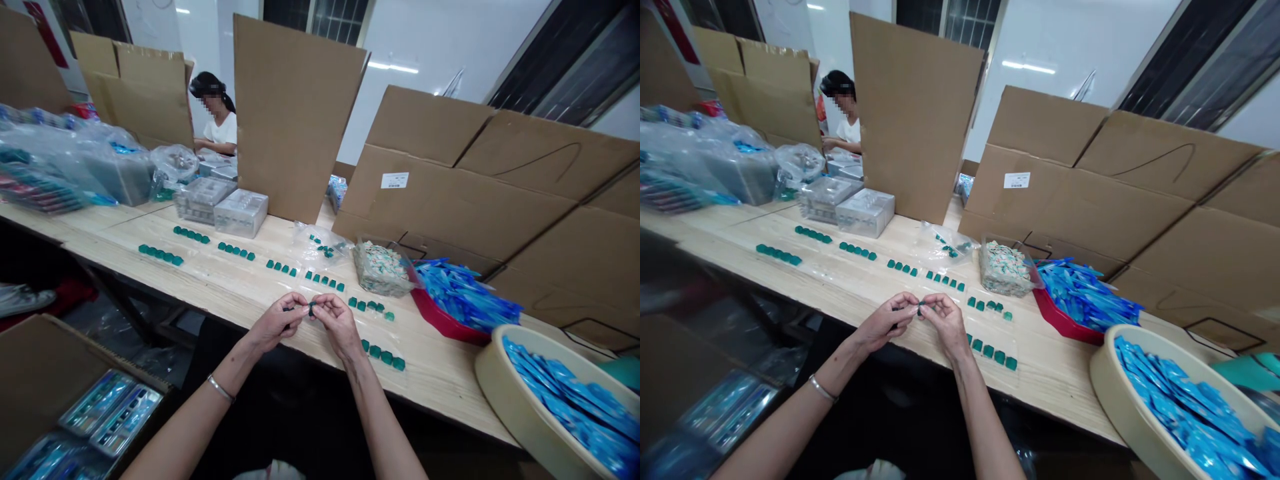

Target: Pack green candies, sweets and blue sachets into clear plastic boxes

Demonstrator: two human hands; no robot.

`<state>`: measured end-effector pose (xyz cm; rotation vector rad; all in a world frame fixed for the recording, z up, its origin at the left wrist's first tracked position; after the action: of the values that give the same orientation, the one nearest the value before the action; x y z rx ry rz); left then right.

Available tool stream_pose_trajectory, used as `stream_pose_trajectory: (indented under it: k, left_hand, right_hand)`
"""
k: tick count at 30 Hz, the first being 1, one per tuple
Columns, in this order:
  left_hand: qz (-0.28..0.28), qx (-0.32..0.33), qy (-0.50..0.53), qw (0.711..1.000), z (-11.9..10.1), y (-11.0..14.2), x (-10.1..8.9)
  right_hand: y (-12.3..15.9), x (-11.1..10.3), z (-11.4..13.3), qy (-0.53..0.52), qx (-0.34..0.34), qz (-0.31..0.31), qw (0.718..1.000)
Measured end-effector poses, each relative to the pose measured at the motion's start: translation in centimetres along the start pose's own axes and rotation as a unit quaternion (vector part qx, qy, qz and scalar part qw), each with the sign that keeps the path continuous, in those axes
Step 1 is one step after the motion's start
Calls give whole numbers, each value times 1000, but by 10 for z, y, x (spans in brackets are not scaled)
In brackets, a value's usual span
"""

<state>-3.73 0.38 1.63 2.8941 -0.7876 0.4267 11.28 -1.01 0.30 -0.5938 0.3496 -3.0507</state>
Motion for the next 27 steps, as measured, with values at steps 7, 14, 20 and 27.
stream_pose_trajectory:
  k: [7, 14, 20, 27]
  left_hand:
    - [51, -55, 161, 984, -2, -1, -7]
    - [0, -51, 218, 975, 5, -2, -8]
    - [-68, -24, 157, 985, 16, -4, -6]
    - [-142, 51, -105, 983, 11, -3, -13]
  right_hand:
    - [3, 9, 4, -77, 75, 7, 994]
    - [-2, 9, -4, -66, 46, -8, 997]
    - [-1, 10, 3, 214, -100, 29, 971]
    - [-12, -6, 17, 343, -204, 43, 916]
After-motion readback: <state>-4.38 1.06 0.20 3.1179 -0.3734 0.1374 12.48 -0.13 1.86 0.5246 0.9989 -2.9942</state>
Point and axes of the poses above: each hand's wrist, its own y-axis away from the middle knuckle, its own x-axis out of the palm, z = x × y, the point moved 1 cm from there along -y, towards the middle knuckle, and after that the axes turned 6 degrees about -y, right-handed, at the moved point
